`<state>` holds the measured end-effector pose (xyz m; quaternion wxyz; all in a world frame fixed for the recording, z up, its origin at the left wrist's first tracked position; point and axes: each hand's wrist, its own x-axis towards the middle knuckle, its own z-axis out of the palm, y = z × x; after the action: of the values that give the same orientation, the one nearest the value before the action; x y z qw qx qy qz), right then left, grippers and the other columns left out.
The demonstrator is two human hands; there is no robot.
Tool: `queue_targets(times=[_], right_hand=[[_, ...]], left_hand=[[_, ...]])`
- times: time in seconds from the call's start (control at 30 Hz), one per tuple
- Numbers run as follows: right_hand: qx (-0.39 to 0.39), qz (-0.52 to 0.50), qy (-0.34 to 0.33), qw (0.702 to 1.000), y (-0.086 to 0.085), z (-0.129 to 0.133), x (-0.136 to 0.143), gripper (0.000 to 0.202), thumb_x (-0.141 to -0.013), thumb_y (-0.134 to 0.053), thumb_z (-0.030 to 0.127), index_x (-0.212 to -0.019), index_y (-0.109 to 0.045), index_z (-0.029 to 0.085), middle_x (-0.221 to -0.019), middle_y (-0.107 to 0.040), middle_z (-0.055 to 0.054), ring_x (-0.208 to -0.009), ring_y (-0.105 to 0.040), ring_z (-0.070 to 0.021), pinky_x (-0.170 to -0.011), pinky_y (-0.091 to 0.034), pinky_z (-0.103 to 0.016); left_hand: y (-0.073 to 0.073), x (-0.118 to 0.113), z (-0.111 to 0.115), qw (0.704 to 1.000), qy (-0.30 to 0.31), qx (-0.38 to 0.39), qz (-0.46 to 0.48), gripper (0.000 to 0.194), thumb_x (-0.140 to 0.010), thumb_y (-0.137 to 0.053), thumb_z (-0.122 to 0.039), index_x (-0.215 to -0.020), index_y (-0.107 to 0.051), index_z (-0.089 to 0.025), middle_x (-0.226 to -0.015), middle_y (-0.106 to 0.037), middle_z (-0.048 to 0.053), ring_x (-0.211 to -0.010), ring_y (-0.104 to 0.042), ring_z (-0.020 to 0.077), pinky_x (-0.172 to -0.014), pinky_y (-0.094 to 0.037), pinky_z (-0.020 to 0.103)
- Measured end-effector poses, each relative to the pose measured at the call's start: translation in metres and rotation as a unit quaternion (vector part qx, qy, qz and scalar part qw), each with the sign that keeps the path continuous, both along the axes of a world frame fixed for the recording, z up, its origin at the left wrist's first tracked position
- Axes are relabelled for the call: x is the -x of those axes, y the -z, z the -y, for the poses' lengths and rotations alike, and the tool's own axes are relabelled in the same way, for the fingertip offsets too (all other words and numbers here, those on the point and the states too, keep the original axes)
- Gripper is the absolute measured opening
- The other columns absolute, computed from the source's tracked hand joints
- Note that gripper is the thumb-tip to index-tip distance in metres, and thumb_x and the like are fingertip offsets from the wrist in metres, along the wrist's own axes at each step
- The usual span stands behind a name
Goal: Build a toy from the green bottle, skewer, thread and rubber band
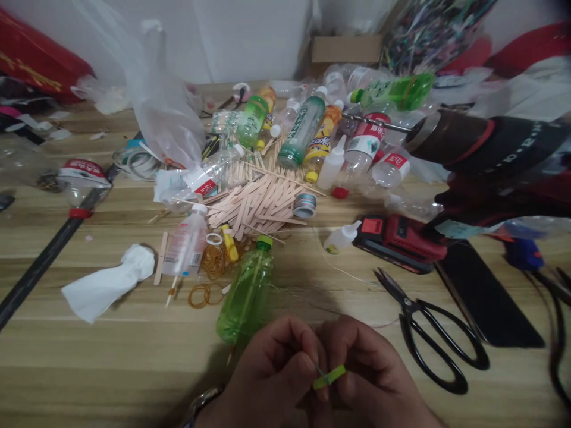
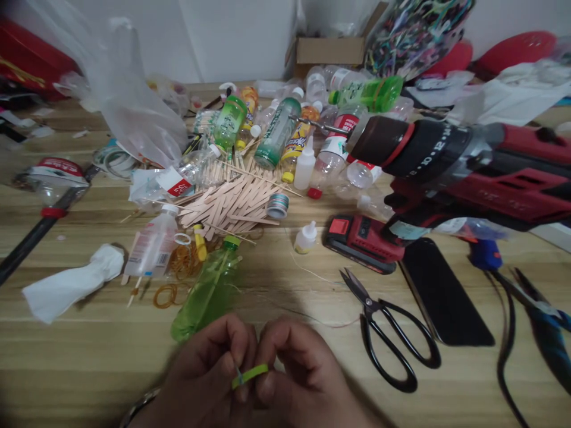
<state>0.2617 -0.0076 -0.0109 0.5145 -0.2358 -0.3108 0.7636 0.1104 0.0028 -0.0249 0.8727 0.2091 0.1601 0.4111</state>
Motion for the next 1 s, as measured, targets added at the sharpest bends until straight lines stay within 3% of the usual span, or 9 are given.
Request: queue_targets(times=[0.4,0.6,0.83,1.0], right_hand=[[0.029,-0.048,-0.036,0.998,0.011,0.004,-0.001,0.017,-0.089,-0.078,0.03,-0.088,-0.064,0.021,-0.081,-0.066,0.001,-0.072,-0.06,-0.0087,-0.068,-0.045,-0.02],[0.031,-0.073,-0.035,0.996,0.018,0.007,0.0,0.014,-0.088,-0.08,0.026,-0.09,-0.068,0.02,-0.08,-0.066,0.003,-0.07,-0.058,-0.0055,-0.065,-0.042,-0.015],[0.064,-0.061,-0.059,0.994,0.028,0.011,-0.003,0.023,-0.084,-0.083,0.036,-0.088,-0.068,0.019,-0.081,-0.068,0.001,-0.053,-0.057,-0.0036,-0.05,-0.041,-0.013],[0.05,-0.043,-0.088,0.994,0.024,0.009,-0.003,0.03,-0.083,-0.082,0.042,-0.08,-0.064,0.017,-0.074,-0.066,0.001,-0.048,-0.056,-0.0043,-0.048,-0.04,-0.015]], left_hand=[[-0.001,0.001,0.001,1.0,0.01,0.013,-0.011,0.024,-0.092,-0.07,-0.041,-0.088,-0.061,-0.02,-0.067,-0.06,-0.005,-0.058,-0.062,0.0057,-0.054,-0.044,0.012],[-0.005,0.004,0.001,0.996,-0.004,0.033,-0.077,0.034,-0.084,-0.078,-0.045,-0.081,-0.058,-0.018,-0.064,-0.055,-0.006,-0.055,-0.055,0.0041,-0.055,-0.043,0.012],[-0.007,0.005,0.0,0.99,0.008,0.064,-0.129,0.041,-0.078,-0.082,-0.05,-0.08,-0.057,-0.017,-0.066,-0.056,-0.005,-0.056,-0.055,0.006,-0.052,-0.04,0.014],[-0.013,0.006,-0.002,0.989,0.01,0.01,-0.149,0.04,-0.082,-0.077,-0.052,-0.08,-0.055,-0.019,-0.066,-0.054,-0.005,-0.052,-0.052,0.0057,-0.049,-0.038,0.014]])
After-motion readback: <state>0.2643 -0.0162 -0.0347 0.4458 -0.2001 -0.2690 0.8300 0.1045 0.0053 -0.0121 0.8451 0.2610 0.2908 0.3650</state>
